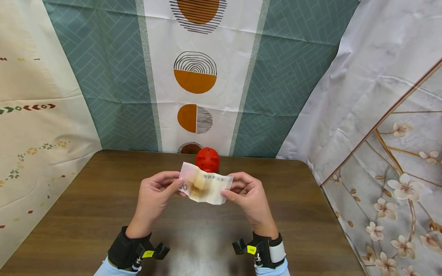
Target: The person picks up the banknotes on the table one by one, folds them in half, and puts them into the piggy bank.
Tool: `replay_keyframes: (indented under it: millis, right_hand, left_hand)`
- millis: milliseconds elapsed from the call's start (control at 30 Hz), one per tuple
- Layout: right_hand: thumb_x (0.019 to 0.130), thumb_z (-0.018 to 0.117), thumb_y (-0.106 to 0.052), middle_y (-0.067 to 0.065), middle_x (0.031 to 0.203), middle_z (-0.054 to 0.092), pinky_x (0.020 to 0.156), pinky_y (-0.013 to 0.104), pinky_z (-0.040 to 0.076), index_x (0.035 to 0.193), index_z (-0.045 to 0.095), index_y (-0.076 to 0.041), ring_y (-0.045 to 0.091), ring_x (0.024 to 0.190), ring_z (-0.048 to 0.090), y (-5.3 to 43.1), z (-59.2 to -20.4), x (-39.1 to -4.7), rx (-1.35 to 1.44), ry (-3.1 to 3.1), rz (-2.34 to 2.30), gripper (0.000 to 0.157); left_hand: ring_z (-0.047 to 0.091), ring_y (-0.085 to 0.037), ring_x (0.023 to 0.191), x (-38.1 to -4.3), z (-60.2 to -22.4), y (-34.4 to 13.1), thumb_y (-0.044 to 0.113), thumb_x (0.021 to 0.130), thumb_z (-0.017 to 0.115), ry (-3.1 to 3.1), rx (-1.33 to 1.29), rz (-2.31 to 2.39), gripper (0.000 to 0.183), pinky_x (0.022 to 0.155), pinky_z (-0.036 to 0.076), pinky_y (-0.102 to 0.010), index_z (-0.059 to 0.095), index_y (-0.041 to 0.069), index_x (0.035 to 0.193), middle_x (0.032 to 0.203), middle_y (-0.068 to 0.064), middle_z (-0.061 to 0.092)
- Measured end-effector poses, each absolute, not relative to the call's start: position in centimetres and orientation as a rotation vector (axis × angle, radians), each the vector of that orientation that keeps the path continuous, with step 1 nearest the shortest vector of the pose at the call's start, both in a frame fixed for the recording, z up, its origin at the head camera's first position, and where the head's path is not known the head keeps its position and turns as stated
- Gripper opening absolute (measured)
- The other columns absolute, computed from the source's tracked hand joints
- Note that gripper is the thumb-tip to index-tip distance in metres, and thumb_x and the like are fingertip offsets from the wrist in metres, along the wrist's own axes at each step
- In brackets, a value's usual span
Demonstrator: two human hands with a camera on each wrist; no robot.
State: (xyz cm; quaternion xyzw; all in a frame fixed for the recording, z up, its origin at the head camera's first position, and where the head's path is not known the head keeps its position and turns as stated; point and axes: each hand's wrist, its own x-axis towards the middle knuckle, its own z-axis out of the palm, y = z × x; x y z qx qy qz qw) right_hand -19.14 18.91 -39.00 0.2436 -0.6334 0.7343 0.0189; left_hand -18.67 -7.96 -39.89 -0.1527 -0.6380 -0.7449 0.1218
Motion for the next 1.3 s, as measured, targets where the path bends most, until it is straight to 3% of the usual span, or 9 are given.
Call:
replay_keyframes:
  millis: [200,400,633,867,1033,1133,1300]
  right_hand:
    - [0.091,0.070,0.004,-0.002,0.102,0.079,0.078,0.027,0.061,0.118,0.070,-0.007,0.013,0.092,0.074,18.9,-39.1,-19.0,0.857,-1.969,2.257,0.029]
    - [0.089,0.073,0.005,0.000,0.099,0.078,0.069,0.028,0.060,0.113,0.068,0.005,0.014,0.088,0.073,18.6,-38.8,-18.5,0.859,-2.086,2.122,0.025]
    - [0.085,0.076,0.008,-0.001,0.091,0.078,0.058,0.033,0.060,0.107,0.071,0.004,0.013,0.075,0.072,18.1,-38.6,-18.3,0.905,-2.157,2.024,0.023]
    - [0.084,0.077,0.008,-0.003,0.087,0.076,0.053,0.028,0.054,0.110,0.070,0.007,0.013,0.072,0.068,17.7,-38.6,-18.1,0.782,-2.110,1.925,0.027]
    - [0.085,0.077,0.006,-0.005,0.087,0.076,0.052,0.022,0.048,0.120,0.065,0.009,0.011,0.070,0.065,17.0,-38.7,-18.2,0.624,-1.994,1.925,0.036]
    - [0.085,0.076,0.009,-0.004,0.087,0.077,0.053,0.021,0.048,0.121,0.066,0.008,0.011,0.067,0.064,16.4,-38.8,-18.2,0.560,-1.942,1.949,0.037]
    - [0.086,0.077,0.005,-0.004,0.088,0.078,0.059,0.022,0.054,0.118,0.071,0.002,0.013,0.073,0.068,15.4,-38.9,-17.9,0.463,-1.978,1.990,0.033]
  left_hand:
    - [0.066,-0.018,0.062,-18.8,-39.9,-8.0,0.004,0.091,0.076,-1.948,-0.497,-2.121,0.019,0.061,0.061,-0.030,0.074,-0.002,0.109,0.087,-0.019,0.074]
    - [0.062,-0.017,0.063,-18.8,-40.0,-7.8,0.008,0.091,0.077,-2.050,-0.526,-2.075,0.017,0.059,0.059,-0.029,0.077,0.004,0.107,0.087,-0.017,0.073]
    - [0.062,-0.017,0.064,-18.7,-40.0,-7.5,0.011,0.092,0.076,-2.092,-0.539,-2.041,0.016,0.060,0.059,-0.029,0.077,0.006,0.108,0.086,-0.015,0.072]
    - [0.070,-0.018,0.081,-19.0,-40.1,-7.3,0.010,0.099,0.067,-2.008,-0.510,-2.137,0.035,0.075,0.062,-0.031,0.063,0.009,0.134,0.104,-0.017,0.075]
    - [0.072,-0.017,0.079,-18.9,-40.2,-6.9,0.001,0.096,0.068,-1.869,-0.582,-2.247,0.055,0.077,0.063,-0.031,0.046,0.007,0.146,0.098,-0.011,0.074]
    - [0.069,-0.016,0.084,-18.5,-40.4,-6.6,-0.003,0.091,0.073,-1.848,-0.666,-2.157,0.059,0.081,0.061,-0.027,0.047,0.003,0.143,0.097,-0.011,0.071]
    - [0.063,-0.016,0.085,-18.1,-40.3,-6.6,0.000,0.087,0.078,-1.915,-0.692,-1.897,0.040,0.081,0.059,-0.023,0.067,0.005,0.125,0.099,-0.013,0.071]
